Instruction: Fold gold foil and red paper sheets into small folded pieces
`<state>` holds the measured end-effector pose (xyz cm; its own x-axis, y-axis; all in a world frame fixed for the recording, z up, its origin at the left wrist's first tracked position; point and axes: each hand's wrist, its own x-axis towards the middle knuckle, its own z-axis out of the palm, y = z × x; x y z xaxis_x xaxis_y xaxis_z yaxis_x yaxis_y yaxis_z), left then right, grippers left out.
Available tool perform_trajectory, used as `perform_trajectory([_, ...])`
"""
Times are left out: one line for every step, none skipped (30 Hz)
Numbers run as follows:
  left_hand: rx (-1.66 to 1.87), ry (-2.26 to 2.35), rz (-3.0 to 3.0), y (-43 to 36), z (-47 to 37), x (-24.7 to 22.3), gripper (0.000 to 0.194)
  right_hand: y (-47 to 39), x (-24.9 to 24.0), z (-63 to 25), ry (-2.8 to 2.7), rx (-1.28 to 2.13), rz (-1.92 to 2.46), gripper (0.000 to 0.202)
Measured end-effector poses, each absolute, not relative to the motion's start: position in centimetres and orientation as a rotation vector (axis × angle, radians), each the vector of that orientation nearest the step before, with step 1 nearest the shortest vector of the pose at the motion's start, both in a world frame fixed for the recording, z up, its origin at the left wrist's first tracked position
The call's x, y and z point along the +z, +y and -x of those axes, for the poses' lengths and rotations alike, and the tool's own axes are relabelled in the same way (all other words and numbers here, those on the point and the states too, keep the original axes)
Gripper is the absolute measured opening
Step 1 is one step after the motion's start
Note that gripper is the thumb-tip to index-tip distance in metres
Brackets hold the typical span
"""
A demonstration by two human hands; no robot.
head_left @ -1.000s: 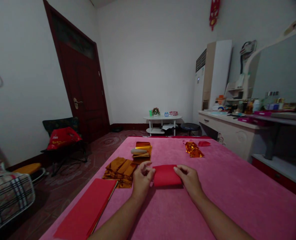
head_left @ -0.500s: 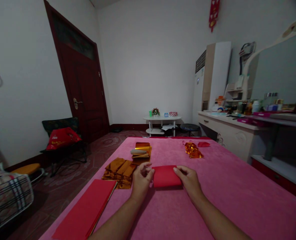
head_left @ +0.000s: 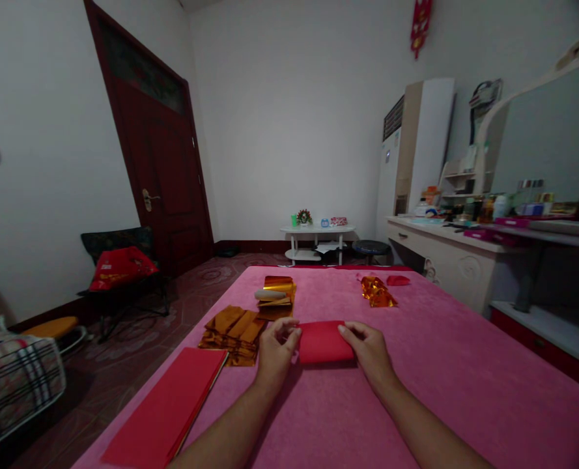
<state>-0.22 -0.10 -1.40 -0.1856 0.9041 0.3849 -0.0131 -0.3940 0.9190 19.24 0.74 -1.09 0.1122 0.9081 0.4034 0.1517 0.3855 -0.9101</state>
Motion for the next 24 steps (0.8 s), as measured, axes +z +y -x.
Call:
perform_trajectory([1.667, 1.083, -1.369, -0.1, 0.22, -1.39, 0.024, 0.78, -1.15, -19.26, -1.362, 0.742, 1.052, 0.025])
perform_trajectory([1.668, 1.08, -1.367, -0.11, 0.21, -1.37, 0.024, 0.8, -1.2, -19.27, -1.364, 0.743, 1.05, 0.025])
perform_trajectory([1.671, 1.08, -1.366, -0.13, 0.21, -1.35, 0.025, 0.81, -1.24, -19.27, -1.364, 0.744, 1.049, 0.025])
perform_trajectory([1.674, 1.08, -1.371, -0.16, 0.21, -1.31, 0.024, 0.8, -1.24, -19.26, -1.363, 0.748, 1.05, 0.025])
perform_trajectory([1.675, 1.082, -1.383, -0.2, 0.21, -1.28, 0.022, 0.78, -1.23, -19.24, -1.36, 0.753, 1.052, 0.025])
perform_trajectory([1.673, 1.085, -1.398, -0.24, 0.21, -1.24, 0.02, 0.76, -1.2, -19.21, -1.357, 0.758, 1.053, 0.026])
perform_trajectory([1.664, 1.087, -1.415, -0.27, 0.21, -1.2, 0.018, 0.73, -1.15, -19.19, -1.357, 0.763, 1.051, 0.026])
perform_trajectory([1.657, 1.087, -1.428, -0.3, 0.22, -1.16, 0.016, 0.7, -1.11, -19.16, -1.357, 0.767, 1.049, 0.026])
perform_trajectory([1.648, 1.086, -1.434, -0.33, 0.22, -1.12, 0.015, 0.68, -1.07, -19.15, -1.357, 0.773, 1.047, 0.026])
perform_trajectory([1.643, 1.085, -1.43, -0.34, 0.22, -1.1, 0.015, 0.67, -1.04, -19.14, -1.356, 0.777, 1.045, 0.026])
perform_trajectory([1.639, 1.086, -1.42, -0.34, 0.22, -1.1, 0.016, 0.66, -1.01, -19.14, -1.355, 0.78, 1.042, 0.026])
perform_trajectory([1.636, 1.088, -1.409, -0.33, 0.22, -1.11, 0.017, 0.66, -1.0, -19.14, -1.353, 0.782, 1.04, 0.025])
perform_trajectory([1.632, 1.092, -1.395, -0.31, 0.22, -1.15, 0.018, 0.65, -1.0, -19.15, -1.351, 0.784, 1.04, 0.025])
perform_trajectory([1.628, 1.095, -1.381, -0.28, 0.22, -1.2, 0.021, 0.65, -1.0, -19.16, -1.351, 0.784, 1.042, 0.025])
perform_trajectory([1.623, 1.095, -1.369, -0.24, 0.22, -1.27, 0.024, 0.66, -1.02, -19.17, -1.35, 0.782, 1.046, 0.025])
perform_trajectory([1.624, 1.093, -1.359, -0.19, 0.23, -1.35, 0.027, 0.67, -1.04, -19.18, -1.349, 0.777, 1.052, 0.026])
perform_trajectory([1.627, 1.091, -1.35, -0.13, 0.23, -1.44, 0.029, 0.69, -1.08, -19.19, -1.345, 0.769, 1.061, 0.026])
perform_trajectory([1.631, 1.09, -1.343, -0.06, 0.24, -1.51, 0.032, 0.73, -1.13, -19.21, -1.34, 0.761, 1.068, 0.026])
perform_trajectory([1.636, 1.089, -1.341, 0.0, 0.25, -1.58, 0.033, 0.78, -1.19, -19.23, -1.338, 0.754, 1.072, 0.026])
perform_trajectory([1.638, 1.091, -1.343, 0.06, 0.26, -1.62, 0.034, 0.84, -1.28, -19.26, -1.337, 0.749, 1.072, 0.026])
perform_trajectory([1.641, 1.096, -1.346, 0.11, 0.28, -1.64, 0.034, 0.89, -1.36, -19.3, -1.339, 0.747, 1.068, 0.026])
perform_trajectory([1.644, 1.102, -1.35, 0.15, 0.29, -1.65, 0.034, 0.95, -1.45, -19.34, -1.339, 0.748, 1.062, 0.026])
perform_trajectory([1.642, 1.108, -1.355, 0.17, 0.3, -1.64, 0.033, 0.99, -1.54, -19.37, -1.339, 0.751, 1.056, 0.025])
perform_trajectory([1.638, 1.116, -1.358, 0.17, 0.3, -1.63, 0.033, 1.02, -1.61, -19.4, -1.336, 0.751, 1.054, 0.025])
